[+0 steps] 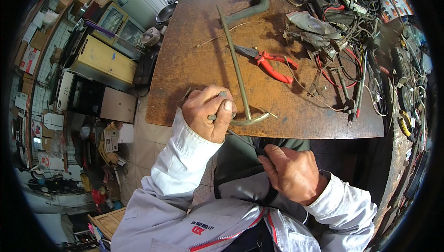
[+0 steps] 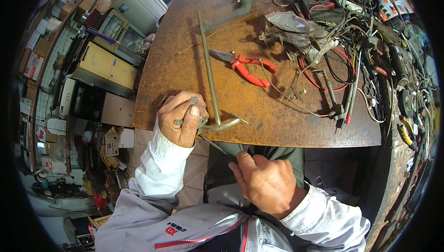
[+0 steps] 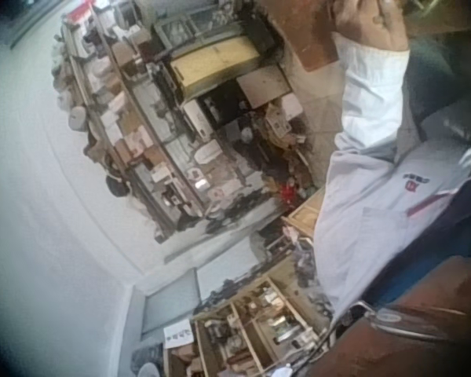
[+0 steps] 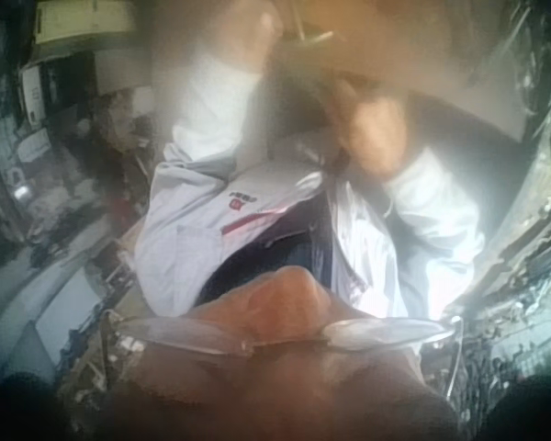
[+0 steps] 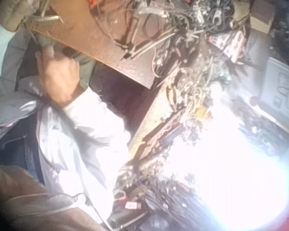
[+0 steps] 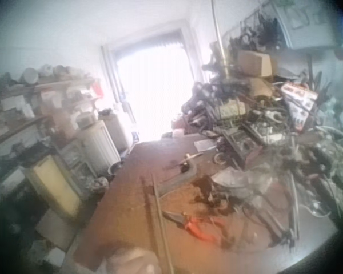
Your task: The person works at a cluttered workbench, manipulating a small metal component with pliers and a power drill. They then walk outside to a white car, holding the component and a tool, before returning inside.
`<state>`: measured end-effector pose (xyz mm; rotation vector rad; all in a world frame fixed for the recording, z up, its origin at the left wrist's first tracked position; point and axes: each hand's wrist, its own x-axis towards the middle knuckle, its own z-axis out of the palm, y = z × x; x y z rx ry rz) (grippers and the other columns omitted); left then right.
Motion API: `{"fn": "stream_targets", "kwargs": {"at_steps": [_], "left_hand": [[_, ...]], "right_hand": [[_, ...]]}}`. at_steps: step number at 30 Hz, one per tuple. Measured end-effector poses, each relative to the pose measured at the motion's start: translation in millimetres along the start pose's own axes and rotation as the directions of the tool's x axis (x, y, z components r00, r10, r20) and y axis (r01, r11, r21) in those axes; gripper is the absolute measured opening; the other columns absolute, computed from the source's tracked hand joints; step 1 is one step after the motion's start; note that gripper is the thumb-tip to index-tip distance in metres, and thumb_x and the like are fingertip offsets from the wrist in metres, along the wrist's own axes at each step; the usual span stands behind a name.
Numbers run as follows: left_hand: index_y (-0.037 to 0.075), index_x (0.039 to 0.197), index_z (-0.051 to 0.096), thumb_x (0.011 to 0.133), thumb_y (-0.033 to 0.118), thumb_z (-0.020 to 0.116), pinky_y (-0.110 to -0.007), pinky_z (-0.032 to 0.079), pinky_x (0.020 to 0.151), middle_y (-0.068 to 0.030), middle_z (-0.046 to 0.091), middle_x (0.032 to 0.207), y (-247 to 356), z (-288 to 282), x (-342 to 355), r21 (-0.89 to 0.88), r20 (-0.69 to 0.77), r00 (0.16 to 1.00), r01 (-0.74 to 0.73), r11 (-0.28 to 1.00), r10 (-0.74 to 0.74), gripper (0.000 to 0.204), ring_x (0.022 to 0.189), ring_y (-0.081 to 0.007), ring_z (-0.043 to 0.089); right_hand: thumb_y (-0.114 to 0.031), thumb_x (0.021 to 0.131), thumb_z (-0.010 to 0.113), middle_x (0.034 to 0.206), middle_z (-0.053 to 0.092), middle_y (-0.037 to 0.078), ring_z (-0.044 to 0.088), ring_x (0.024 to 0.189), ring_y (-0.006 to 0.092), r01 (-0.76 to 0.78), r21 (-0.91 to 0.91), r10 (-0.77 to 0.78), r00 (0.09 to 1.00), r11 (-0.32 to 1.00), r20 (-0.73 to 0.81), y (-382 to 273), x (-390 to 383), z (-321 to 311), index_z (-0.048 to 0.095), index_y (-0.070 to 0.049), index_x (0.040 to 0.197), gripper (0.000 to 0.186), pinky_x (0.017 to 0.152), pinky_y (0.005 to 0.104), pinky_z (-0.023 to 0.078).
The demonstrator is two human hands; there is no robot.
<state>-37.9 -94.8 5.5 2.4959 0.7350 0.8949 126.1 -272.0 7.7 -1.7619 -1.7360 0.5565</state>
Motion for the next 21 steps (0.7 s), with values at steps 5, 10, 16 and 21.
{"fn": "stream_targets", "kwargs": {"at_steps": [5,10,16,21], "left_hand": [[-0.001,0.077,0.067,0.099,0.028,0.045,-0.040,0.049,0.073,-0.0134,0.067,0.086,6.7,-5.9,0.7,0.029,0.027,0.999,0.027,0.999,-0.028,0.042,0.078,-0.0300,0.064],[0.003,0.088,0.070,0.095,0.031,0.053,-0.040,0.050,0.078,-0.0125,0.069,0.096,1.5,0.0,2.3,-0.017,-0.064,0.997,-0.037,0.999,0.036,0.034,0.085,-0.0312,0.065],[-0.003,0.120,0.063,0.093,0.063,0.041,-0.044,0.047,0.094,-0.0217,0.065,0.117,-9.8,1.6,-0.7,-0.161,-0.134,0.989,-0.082,0.984,0.061,0.075,0.108,-0.0397,0.062],[-0.008,0.121,0.060,0.091,0.079,0.028,-0.041,0.049,0.098,-0.0238,0.062,0.121,-7.4,-1.6,-3.0,-0.176,-0.083,0.996,0.000,0.984,-0.015,0.098,0.112,-0.0337,0.063]], "right_hand": [[-0.021,0.091,0.067,0.062,0.061,0.016,0.061,0.054,0.0389,0.004,0.057,-0.004,1.000,0.998,0.004,-2.4,2.4,-6.3,0.059,-0.004,0.083,0.020,0.046,0.0460,0.048],[-0.019,0.092,0.065,0.064,0.062,0.020,0.062,0.060,0.0430,-0.029,0.193,0.015,0.997,0.981,0.077,2.8,6.4,-10.3,0.060,0.000,0.087,0.020,0.053,0.0475,0.049],[-0.020,0.092,0.064,0.066,0.061,0.025,0.061,0.065,0.0471,-0.072,0.283,0.061,0.997,0.957,0.049,7.5,6.7,-12.5,0.061,0.004,0.091,0.024,0.059,0.0499,0.049],[-0.019,0.092,0.064,0.071,0.062,0.027,0.062,0.070,0.0477,-0.107,0.306,0.084,0.993,0.946,0.088,9.7,5.6,-17.0,0.061,0.007,0.091,0.026,0.062,0.0501,0.049]]}}
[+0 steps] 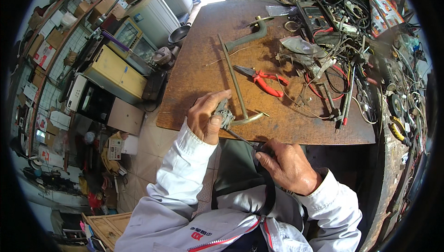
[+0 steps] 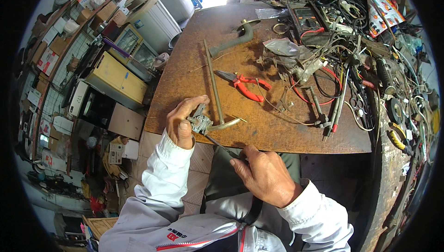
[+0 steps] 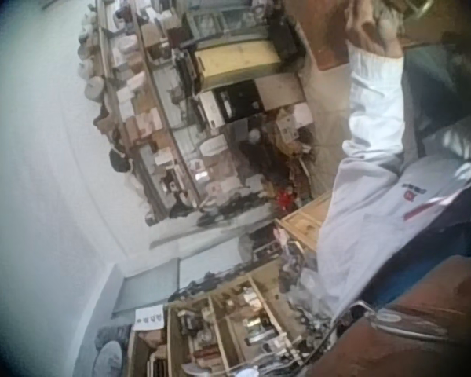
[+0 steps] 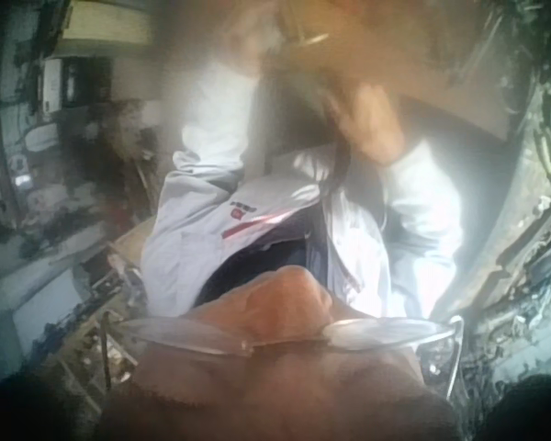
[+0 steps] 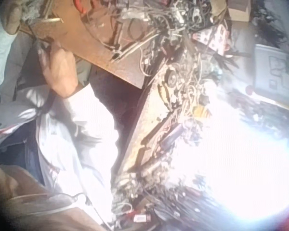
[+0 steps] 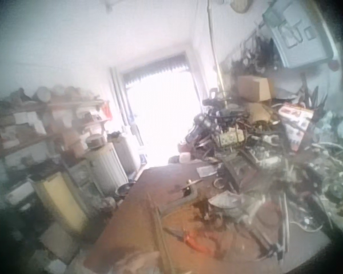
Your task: The person works at a cluttered workbench, manipulating a small metal component with pliers and a power drill. They then walk outside to a white car, holding the component and a tool, before returning inside.
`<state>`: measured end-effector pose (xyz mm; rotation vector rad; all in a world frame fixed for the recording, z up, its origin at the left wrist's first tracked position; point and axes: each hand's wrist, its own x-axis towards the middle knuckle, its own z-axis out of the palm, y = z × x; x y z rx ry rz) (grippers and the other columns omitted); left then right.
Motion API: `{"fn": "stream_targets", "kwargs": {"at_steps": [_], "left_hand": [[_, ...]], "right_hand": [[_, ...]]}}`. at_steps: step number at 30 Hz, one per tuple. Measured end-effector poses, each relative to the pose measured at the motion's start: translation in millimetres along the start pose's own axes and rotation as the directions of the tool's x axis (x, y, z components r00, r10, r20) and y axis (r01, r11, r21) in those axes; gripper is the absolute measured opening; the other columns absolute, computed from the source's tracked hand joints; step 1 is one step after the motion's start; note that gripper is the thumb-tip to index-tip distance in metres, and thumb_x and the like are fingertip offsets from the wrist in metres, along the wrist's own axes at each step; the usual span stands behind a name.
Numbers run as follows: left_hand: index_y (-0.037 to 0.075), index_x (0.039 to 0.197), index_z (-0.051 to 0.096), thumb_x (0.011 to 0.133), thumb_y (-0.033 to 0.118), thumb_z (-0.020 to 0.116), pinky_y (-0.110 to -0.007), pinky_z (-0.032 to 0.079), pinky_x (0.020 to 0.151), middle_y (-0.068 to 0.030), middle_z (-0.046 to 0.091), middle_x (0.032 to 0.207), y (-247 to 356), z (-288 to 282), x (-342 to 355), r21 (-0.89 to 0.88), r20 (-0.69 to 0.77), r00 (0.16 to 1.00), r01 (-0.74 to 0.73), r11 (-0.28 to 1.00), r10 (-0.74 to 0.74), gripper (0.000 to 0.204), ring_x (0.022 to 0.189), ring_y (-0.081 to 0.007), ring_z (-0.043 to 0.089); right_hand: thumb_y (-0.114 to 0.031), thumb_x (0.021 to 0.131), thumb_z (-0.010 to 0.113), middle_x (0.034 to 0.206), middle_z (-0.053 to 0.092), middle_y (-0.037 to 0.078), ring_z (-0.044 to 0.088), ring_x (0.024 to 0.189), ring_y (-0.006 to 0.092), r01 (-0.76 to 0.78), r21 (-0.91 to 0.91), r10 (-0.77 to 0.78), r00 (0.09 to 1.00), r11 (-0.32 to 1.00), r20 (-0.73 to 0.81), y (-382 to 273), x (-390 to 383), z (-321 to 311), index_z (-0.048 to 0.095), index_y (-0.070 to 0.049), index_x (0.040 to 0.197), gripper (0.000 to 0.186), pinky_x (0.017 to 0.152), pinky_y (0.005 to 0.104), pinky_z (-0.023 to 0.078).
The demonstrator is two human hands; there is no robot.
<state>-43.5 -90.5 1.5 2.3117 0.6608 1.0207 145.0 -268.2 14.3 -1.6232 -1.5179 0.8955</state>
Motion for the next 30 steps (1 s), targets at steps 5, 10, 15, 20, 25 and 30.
{"fn": "stream_targets", "kwargs": {"at_steps": [5,10,15,20,25,30], "left_hand": [[-0.004,0.121,0.060,0.096,0.072,0.024,-0.045,0.046,0.102,-0.0236,0.058,0.128,-5.3,-5.2,-9.1,-0.100,-0.226,0.971,-0.095,0.990,0.071,0.088,0.116,-0.0334,0.060],[-0.001,0.120,0.060,0.104,0.056,0.021,-0.049,0.046,0.103,-0.0229,0.057,0.126,4.9,-25.6,-21.0,-0.148,-0.477,0.872,-0.197,0.969,0.105,0.072,0.114,-0.0325,0.061],[-0.004,0.120,0.059,0.107,0.041,0.030,-0.048,0.050,0.099,-0.0235,0.057,0.123,1.3,-38.8,-40.8,-0.022,-0.500,0.857,-0.153,0.988,0.122,0.055,0.111,-0.0325,0.061],[-0.004,0.118,0.058,0.106,0.038,0.035,-0.046,0.051,0.098,-0.0228,0.058,0.122,-6.3,-45.1,-54.9,0.012,-0.523,0.849,-0.077,0.997,0.072,0.050,0.112,-0.0321,0.061],[-0.003,0.121,0.058,0.104,0.031,0.045,-0.040,0.053,0.093,-0.0202,0.058,0.125,-7.0,-44.2,-59.6,0.065,-0.502,0.862,-0.043,0.997,0.070,0.040,0.111,-0.0286,0.062],[0.000,0.132,0.051,0.101,0.028,0.052,-0.038,0.053,0.092,-0.0201,0.055,0.131,-0.4,-32.1,-62.7,-0.032,-0.485,0.873,-0.078,0.996,0.053,0.041,0.112,-0.0276,0.062]], "right_hand": [[-0.018,0.090,0.065,0.074,0.062,0.026,0.061,0.073,0.0466,0.040,0.037,-0.040,0.999,0.999,0.004,-2.1,2.2,-3.0,0.061,0.006,0.090,0.024,0.065,0.0488,0.049],[-0.018,0.090,0.066,0.072,0.061,0.024,0.060,0.071,0.0453,0.039,0.028,-0.039,0.999,0.999,0.000,10.3,1.4,3.2,0.061,0.006,0.088,0.024,0.064,0.0476,0.047],[-0.019,0.091,0.067,0.067,0.060,0.022,0.060,0.063,0.0402,0.049,0.062,-0.047,0.998,0.997,-0.028,11.2,-0.6,5.8,0.063,0.006,0.090,0.025,0.059,0.0439,0.046],[-0.020,0.091,0.068,0.064,0.061,0.021,0.062,0.055,0.0325,-0.074,0.101,0.073,0.997,0.992,0.009,7.6,-13.9,-3.4,0.065,0.007,0.097,0.028,0.054,0.0386,0.047],[-0.006,0.088,0.067,0.065,0.060,0.009,0.054,0.058,0.0077,-0.067,0.182,0.102,0.977,0.981,-0.186,-1.0,-31.7,-20.8,0.065,0.009,0.105,0.023,0.053,0.0263,0.044],[0.004,0.082,0.064,0.087,0.059,0.015,0.060,0.063,0.0229,-0.016,-0.241,-0.104,0.871,0.970,-0.480,-8.7,-24.1,-34.9,0.059,0.004,0.118,0.037,0.056,0.0327,0.047]]}}
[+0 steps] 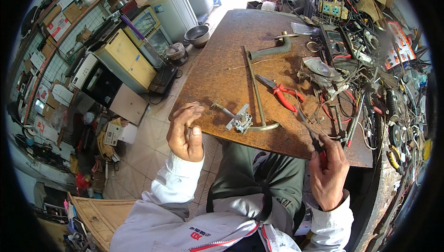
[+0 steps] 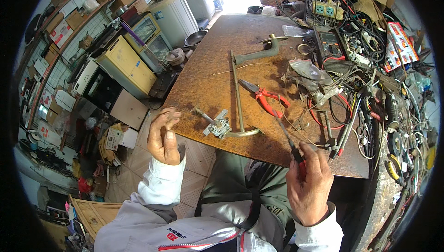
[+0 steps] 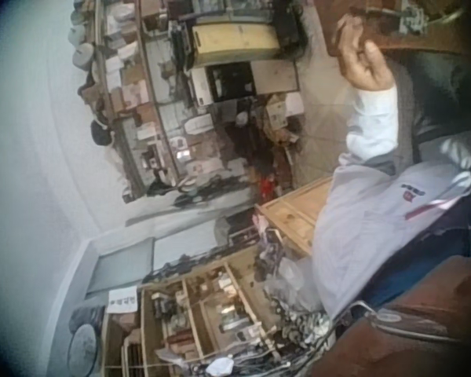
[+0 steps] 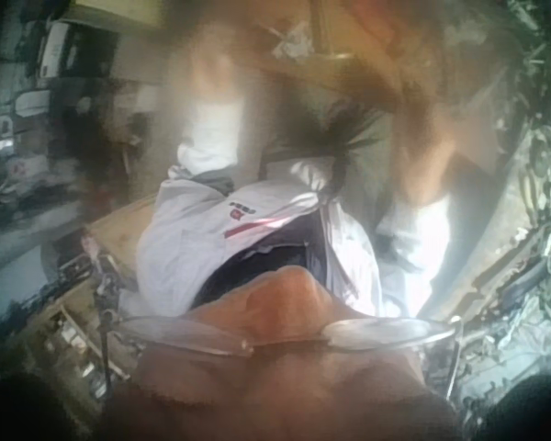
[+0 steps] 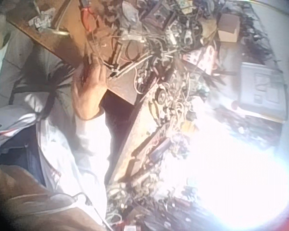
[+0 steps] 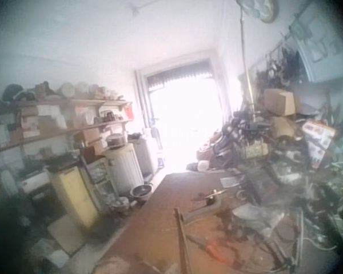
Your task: The person works at a cluttered workbench, manipulating a small metal component with pliers and a power drill. They then walk outside to a white car, holding the component and a tool, before returning inside.
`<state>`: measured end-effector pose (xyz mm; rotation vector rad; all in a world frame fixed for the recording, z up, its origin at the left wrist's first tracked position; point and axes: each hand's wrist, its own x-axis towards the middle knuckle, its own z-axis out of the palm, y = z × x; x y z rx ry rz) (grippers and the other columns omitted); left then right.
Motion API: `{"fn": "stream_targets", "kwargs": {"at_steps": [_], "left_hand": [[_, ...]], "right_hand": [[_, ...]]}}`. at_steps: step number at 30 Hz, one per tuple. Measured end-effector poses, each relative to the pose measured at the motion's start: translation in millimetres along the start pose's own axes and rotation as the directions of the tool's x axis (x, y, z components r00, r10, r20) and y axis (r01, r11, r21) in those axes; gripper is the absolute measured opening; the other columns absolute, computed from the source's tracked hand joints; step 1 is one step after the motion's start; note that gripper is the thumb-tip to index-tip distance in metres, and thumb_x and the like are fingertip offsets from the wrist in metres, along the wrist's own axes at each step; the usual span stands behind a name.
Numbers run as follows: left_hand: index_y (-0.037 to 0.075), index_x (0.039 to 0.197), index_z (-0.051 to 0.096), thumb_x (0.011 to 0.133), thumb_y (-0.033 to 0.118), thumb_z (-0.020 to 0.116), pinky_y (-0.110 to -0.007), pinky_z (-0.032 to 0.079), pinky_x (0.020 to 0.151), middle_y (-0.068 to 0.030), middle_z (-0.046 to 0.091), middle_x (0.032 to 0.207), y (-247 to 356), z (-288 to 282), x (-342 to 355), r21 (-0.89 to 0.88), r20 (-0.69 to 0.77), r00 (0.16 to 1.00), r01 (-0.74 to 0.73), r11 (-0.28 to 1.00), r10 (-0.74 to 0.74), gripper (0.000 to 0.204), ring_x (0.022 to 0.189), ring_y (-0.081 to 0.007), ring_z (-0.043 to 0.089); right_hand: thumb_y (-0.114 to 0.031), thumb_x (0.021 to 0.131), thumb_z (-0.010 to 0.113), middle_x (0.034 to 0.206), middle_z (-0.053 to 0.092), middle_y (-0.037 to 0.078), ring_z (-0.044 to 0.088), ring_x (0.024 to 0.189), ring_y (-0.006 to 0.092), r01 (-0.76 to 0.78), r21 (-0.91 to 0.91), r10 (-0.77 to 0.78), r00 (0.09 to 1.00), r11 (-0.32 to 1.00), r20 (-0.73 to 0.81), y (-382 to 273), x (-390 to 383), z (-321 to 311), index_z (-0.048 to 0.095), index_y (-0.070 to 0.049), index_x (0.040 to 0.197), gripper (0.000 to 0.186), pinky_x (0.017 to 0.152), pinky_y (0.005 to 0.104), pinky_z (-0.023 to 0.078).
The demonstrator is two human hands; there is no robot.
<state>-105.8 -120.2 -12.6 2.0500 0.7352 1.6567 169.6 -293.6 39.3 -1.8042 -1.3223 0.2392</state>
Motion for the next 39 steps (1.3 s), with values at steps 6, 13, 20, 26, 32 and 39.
{"fn": "stream_targets", "kwargs": {"at_steps": [6,13,20,26,32,39], "left_hand": [[0.004,0.139,0.044,0.096,0.032,0.062,-0.040,0.051,0.094,-0.0204,0.055,0.131,10.2,17.7,-5.2,-0.079,0.071,0.997,0.044,0.996,-0.038,0.054,0.115,-0.0292,0.061],[-0.001,0.133,0.047,0.077,0.021,0.081,-0.041,0.051,0.096,-0.0217,0.056,0.131,13.0,30.1,4.3,0.095,0.200,0.975,-0.118,0.988,0.097,0.068,0.121,-0.0348,0.057],[0.001,0.137,0.046,0.065,0.025,0.090,-0.046,0.047,0.101,-0.0221,0.055,0.134,11.3,49.4,18.0,0.164,0.330,0.934,-0.202,0.965,0.140,0.087,0.122,-0.0371,0.055],[0.001,0.139,0.042,0.057,0.020,0.094,-0.047,0.045,0.103,-0.0213,0.055,0.134,8.7,56.3,17.7,0.216,0.410,0.907,-0.197,0.956,0.094,0.099,0.122,-0.0374,0.054],[0.002,0.138,0.043,0.055,0.017,0.094,-0.048,0.043,0.105,-0.0194,0.059,0.129,6.0,57.1,16.5,0.276,0.391,0.920,-0.156,0.948,0.037,0.098,0.119,-0.0375,0.056],[0.003,0.132,0.049,0.056,0.012,0.091,-0.048,0.043,0.103,-0.0178,0.062,0.122,9.5,62.4,19.0,0.325,0.387,0.922,-0.138,0.936,0.001,0.086,0.115,-0.0368,0.058]], "right_hand": [[-0.003,0.077,0.074,0.098,0.060,0.017,0.061,0.087,0.0371,0.204,-0.369,-0.282,0.944,0.907,-0.170,27.5,20.2,26.8,0.057,-0.002,0.113,0.039,0.072,0.0453,0.050],[-0.005,0.074,0.075,0.098,0.061,0.016,0.060,0.086,0.0350,0.277,-0.455,-0.405,0.890,0.847,-0.211,47.9,40.3,47.0,0.059,-0.002,0.104,0.034,0.074,0.0433,0.050],[-0.008,0.073,0.077,0.094,0.060,0.013,0.059,0.084,0.0332,0.239,-0.453,-0.360,0.911,0.859,-0.203,49.3,40.5,51.9,0.062,-0.004,0.099,0.031,0.072,0.0424,0.049],[-0.007,0.072,0.077,0.097,0.060,0.014,0.059,0.085,0.0330,0.242,-0.418,-0.356,0.909,0.876,-0.219,51.6,39.3,49.6,0.061,-0.003,0.100,0.032,0.071,0.0423,0.049],[-0.007,0.071,0.078,0.098,0.060,0.014,0.059,0.086,0.0336,0.236,-0.390,-0.340,0.913,0.890,-0.224,52.6,38.1,49.3,0.061,-0.004,0.102,0.035,0.072,0.0427,0.050],[-0.004,0.069,0.076,0.098,0.059,0.015,0.060,0.086,0.0341,0.241,-0.353,-0.333,0.915,0.904,-0.226,54.5,36.5,48.3,0.062,-0.003,0.101,0.035,0.071,0.0429,0.050]]}}
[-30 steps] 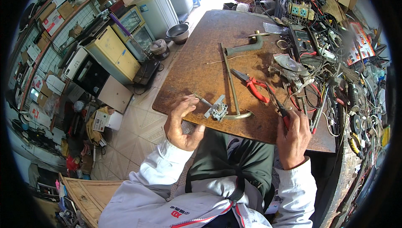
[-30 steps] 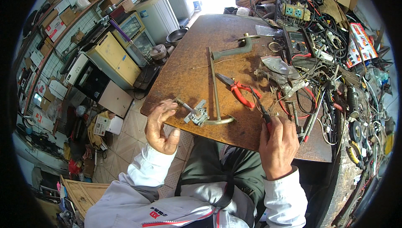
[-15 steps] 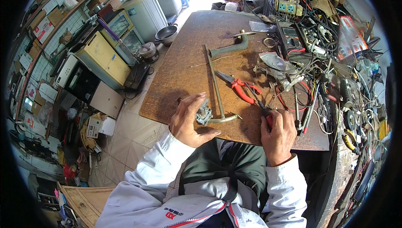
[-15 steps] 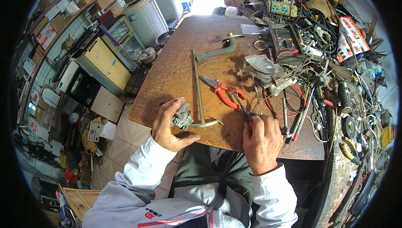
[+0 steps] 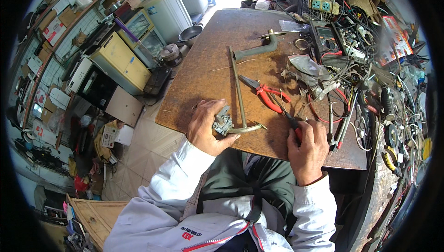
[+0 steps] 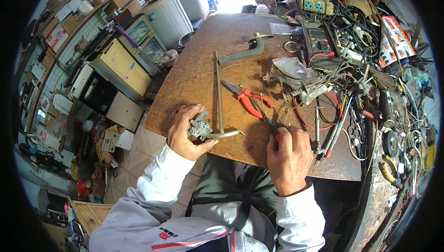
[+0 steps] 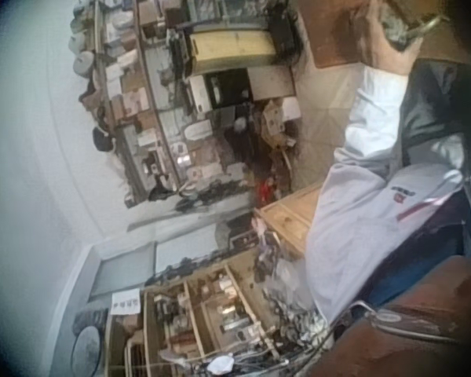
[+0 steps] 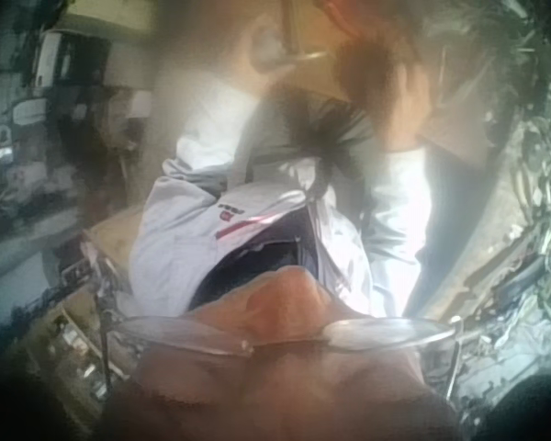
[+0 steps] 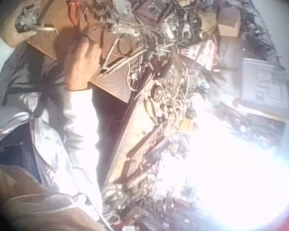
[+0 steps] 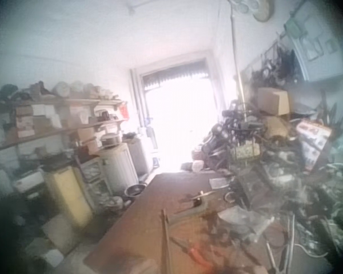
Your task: The person works at a cluttered workbench, manipulating a small metal component with pliers and a power drill. They then walk outside to a white car, holding the component and a tool, before returning inside.
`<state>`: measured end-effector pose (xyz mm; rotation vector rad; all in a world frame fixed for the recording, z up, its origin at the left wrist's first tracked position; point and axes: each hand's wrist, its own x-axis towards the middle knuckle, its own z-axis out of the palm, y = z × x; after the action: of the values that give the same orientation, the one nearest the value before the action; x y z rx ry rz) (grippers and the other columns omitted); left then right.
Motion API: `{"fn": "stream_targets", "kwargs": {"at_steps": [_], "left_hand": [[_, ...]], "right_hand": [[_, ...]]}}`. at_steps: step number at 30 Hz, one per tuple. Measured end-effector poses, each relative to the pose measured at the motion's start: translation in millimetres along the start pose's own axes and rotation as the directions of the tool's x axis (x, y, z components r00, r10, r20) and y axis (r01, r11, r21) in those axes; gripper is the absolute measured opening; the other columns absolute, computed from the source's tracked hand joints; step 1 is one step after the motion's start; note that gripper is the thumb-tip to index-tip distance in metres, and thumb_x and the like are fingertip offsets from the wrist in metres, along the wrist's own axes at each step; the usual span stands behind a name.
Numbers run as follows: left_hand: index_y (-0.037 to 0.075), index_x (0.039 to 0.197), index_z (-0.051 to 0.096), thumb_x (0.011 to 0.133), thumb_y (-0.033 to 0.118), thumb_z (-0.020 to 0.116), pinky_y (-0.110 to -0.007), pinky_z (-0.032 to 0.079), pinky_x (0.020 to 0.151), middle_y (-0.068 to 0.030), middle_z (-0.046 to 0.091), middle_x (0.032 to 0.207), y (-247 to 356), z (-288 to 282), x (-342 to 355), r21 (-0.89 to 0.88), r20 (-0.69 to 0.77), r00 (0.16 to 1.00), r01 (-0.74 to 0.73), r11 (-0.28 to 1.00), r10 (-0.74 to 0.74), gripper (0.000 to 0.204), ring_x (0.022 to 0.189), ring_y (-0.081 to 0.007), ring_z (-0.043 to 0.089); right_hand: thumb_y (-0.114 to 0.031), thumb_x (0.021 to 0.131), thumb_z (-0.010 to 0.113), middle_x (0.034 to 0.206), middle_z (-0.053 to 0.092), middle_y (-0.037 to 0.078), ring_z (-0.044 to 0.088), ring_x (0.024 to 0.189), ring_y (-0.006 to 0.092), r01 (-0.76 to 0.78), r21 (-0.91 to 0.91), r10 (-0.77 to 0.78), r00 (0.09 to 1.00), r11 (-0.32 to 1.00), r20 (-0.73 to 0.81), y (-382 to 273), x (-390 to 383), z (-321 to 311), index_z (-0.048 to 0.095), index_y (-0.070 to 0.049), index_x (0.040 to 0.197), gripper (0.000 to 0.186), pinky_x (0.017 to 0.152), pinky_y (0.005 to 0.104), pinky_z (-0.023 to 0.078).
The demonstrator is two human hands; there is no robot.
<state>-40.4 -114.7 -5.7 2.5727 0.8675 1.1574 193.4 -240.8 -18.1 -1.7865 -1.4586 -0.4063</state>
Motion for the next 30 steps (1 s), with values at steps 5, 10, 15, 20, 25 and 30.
{"fn": "stream_targets", "kwargs": {"at_steps": [5,10,15,20,25,30], "left_hand": [[0.003,0.126,0.055,0.058,0.013,0.089,-0.050,0.042,0.105,-0.0173,0.064,0.120,3.2,-0.1,-0.6,0.081,-0.016,1.000,-0.005,0.997,0.006,0.077,0.114,-0.0377,0.060],[0.002,0.116,0.061,0.058,0.014,0.089,-0.053,0.040,0.105,-0.0182,0.064,0.119,5.8,0.5,3.3,0.096,-0.029,1.000,-0.010,0.995,0.013,0.066,0.114,-0.0382,0.060],[0.004,0.113,0.061,0.058,0.018,0.089,-0.053,0.040,0.104,-0.0166,0.065,0.117,3.1,0.7,2.4,0.081,-0.042,0.999,-0.024,0.996,0.028,0.064,0.114,-0.0361,0.060],[0.005,0.112,0.063,0.058,0.019,0.089,-0.051,0.039,0.105,-0.0139,0.065,0.116,2.1,0.1,0.5,0.059,-0.054,0.998,-0.009,0.998,0.012,0.062,0.114,-0.0331,0.059],[0.006,0.112,0.064,0.058,0.019,0.089,-0.051,0.038,0.107,-0.0127,0.065,0.118,-1.3,-3.2,-3.5,0.061,-0.046,0.999,0.012,0.998,-0.009,0.061,0.116,-0.0320,0.059],[0.005,0.110,0.063,0.058,0.024,0.089,-0.053,0.039,0.105,-0.0138,0.066,0.117,0.9,3.0,3.7,0.072,-0.075,0.996,-0.037,0.997,0.042,0.061,0.114,-0.0338,0.060]], "right_hand": [[-0.005,0.069,0.076,0.097,0.059,0.015,0.059,0.084,0.0341,0.008,0.032,-0.008,1.000,0.999,-0.003,1.1,0.8,-0.4,0.061,-0.004,0.099,0.034,0.071,0.0428,0.050],[-0.005,0.069,0.077,0.096,0.059,0.014,0.059,0.081,0.0336,0.042,0.045,-0.041,0.998,0.998,-0.037,2.9,-1.2,-0.6,0.060,-0.004,0.099,0.034,0.068,0.0428,0.049],[-0.004,0.069,0.078,0.094,0.060,0.014,0.059,0.079,0.0331,0.084,0.062,-0.080,0.994,0.995,-0.074,2.2,0.4,-1.4,0.060,-0.004,0.098,0.034,0.067,0.0427,0.049],[0.000,0.069,0.076,0.097,0.061,0.016,0.060,0.085,0.0357,0.106,0.012,-0.106,0.992,0.994,-0.064,-6.6,12.1,-5.0,0.058,-0.002,0.095,0.032,0.071,0.0439,0.050],[-0.003,0.071,0.075,0.097,0.060,0.017,0.059,0.086,0.0367,0.139,-0.069,-0.142,0.989,0.988,-0.044,-11.9,30.1,7.8,0.056,-0.002,0.094,0.030,0.074,0.0446,0.050],[-0.005,0.072,0.075,0.090,0.058,0.016,0.058,0.082,0.0359,0.078,-0.152,-0.087,0.995,0.985,-0.051,-2.4,32.3,23.8,0.056,-0.003,0.088,0.025,0.071,0.0453,0.049]]}}
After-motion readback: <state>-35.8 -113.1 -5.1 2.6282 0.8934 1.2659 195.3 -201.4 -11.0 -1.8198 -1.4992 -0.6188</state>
